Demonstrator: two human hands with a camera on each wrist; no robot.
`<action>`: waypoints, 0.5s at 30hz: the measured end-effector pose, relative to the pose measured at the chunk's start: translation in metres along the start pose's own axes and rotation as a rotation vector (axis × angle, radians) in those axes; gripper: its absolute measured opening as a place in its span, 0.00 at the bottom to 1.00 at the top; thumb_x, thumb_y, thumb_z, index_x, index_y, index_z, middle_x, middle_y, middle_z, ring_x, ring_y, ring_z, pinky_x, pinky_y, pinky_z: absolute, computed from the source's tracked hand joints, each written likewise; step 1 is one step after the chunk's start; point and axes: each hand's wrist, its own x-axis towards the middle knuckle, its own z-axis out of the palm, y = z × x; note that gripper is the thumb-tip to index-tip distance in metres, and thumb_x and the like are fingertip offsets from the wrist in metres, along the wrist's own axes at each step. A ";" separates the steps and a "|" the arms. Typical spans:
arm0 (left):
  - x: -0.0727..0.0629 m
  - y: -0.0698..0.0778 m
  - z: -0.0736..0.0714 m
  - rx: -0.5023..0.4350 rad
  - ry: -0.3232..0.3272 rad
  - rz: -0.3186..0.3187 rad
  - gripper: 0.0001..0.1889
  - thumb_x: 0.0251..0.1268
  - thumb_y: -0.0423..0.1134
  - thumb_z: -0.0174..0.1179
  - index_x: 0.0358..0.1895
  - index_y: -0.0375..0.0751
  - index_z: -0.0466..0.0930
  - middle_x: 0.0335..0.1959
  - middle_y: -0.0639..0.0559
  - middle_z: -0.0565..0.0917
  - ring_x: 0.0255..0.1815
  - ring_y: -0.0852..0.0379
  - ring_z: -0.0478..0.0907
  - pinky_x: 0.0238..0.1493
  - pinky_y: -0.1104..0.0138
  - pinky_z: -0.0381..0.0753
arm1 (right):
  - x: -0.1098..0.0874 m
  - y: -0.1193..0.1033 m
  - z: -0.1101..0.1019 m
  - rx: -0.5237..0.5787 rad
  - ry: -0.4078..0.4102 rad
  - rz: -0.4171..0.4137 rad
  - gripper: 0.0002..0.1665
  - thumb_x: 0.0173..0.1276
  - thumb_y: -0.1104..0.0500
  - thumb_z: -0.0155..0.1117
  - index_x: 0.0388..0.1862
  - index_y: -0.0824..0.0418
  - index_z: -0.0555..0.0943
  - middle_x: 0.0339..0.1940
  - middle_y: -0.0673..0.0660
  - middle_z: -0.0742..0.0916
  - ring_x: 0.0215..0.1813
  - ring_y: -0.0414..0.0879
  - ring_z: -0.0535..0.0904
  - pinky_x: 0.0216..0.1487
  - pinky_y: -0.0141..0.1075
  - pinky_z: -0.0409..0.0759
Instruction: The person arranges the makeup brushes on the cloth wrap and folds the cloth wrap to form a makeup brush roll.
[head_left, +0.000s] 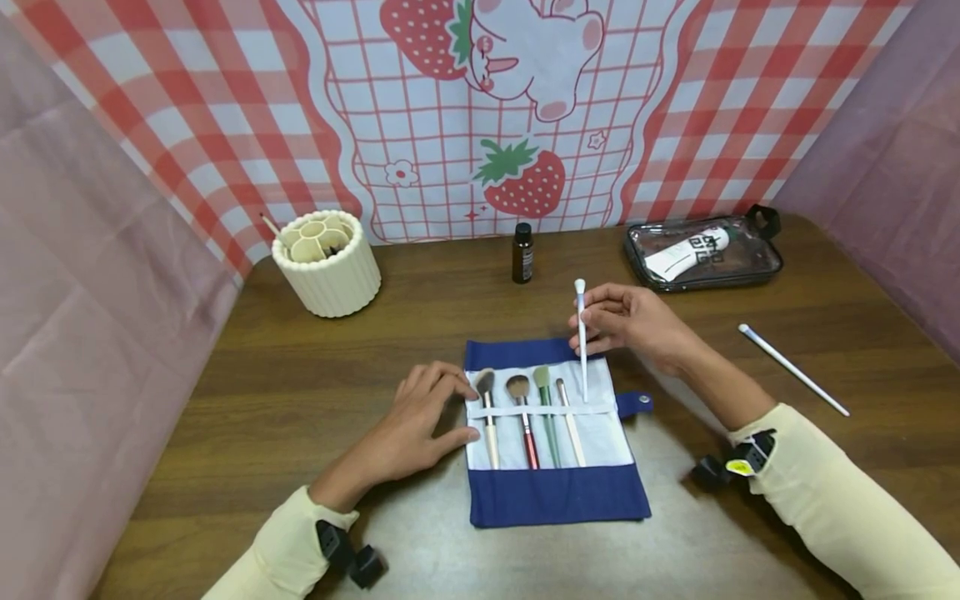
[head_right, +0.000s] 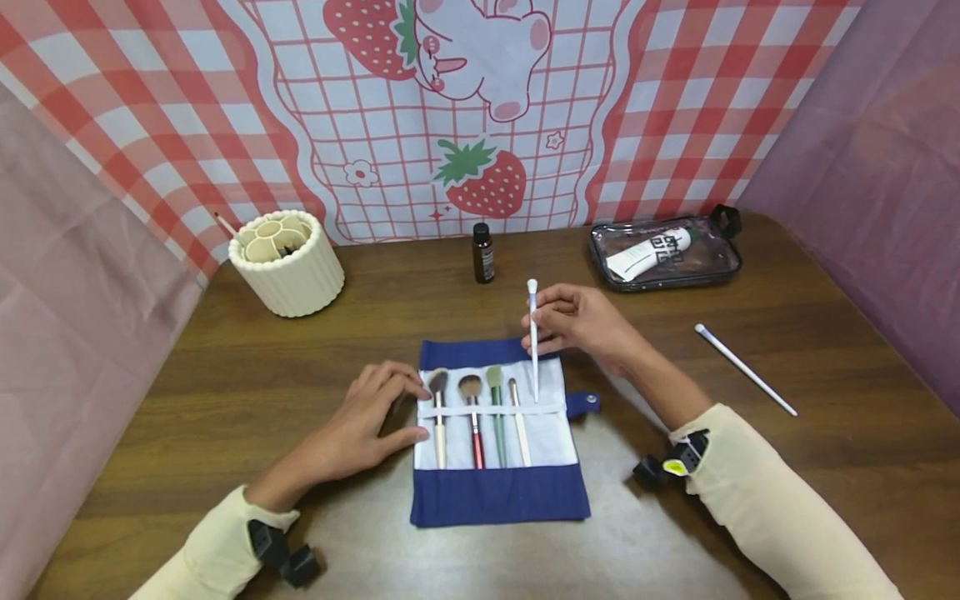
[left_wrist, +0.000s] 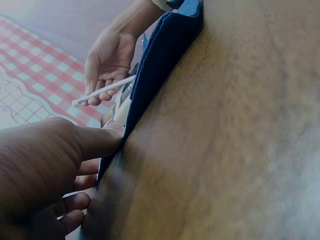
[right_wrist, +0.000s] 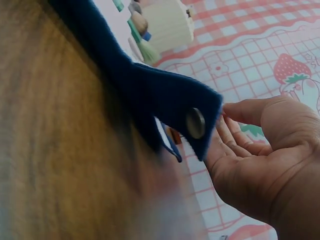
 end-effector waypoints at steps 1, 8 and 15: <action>0.000 0.000 0.000 0.000 0.001 0.001 0.22 0.61 0.50 0.71 0.53 0.47 0.76 0.61 0.50 0.71 0.61 0.50 0.63 0.62 0.50 0.59 | 0.000 0.001 0.001 0.001 0.001 0.008 0.23 0.77 0.65 0.56 0.62 0.79 0.63 0.56 0.80 0.77 0.45 0.62 0.86 0.49 0.55 0.81; 0.000 -0.001 0.000 0.003 0.001 0.000 0.22 0.61 0.50 0.71 0.53 0.47 0.76 0.61 0.50 0.71 0.61 0.50 0.62 0.62 0.51 0.59 | 0.000 0.007 0.005 0.013 -0.010 0.038 0.24 0.78 0.66 0.55 0.63 0.80 0.62 0.57 0.81 0.76 0.46 0.62 0.86 0.49 0.55 0.81; 0.000 -0.001 0.000 0.006 0.001 0.000 0.21 0.61 0.50 0.71 0.53 0.47 0.76 0.61 0.51 0.71 0.61 0.50 0.62 0.62 0.50 0.59 | -0.004 0.008 0.010 0.008 -0.001 0.067 0.23 0.77 0.66 0.55 0.63 0.80 0.63 0.55 0.78 0.78 0.46 0.61 0.86 0.48 0.54 0.82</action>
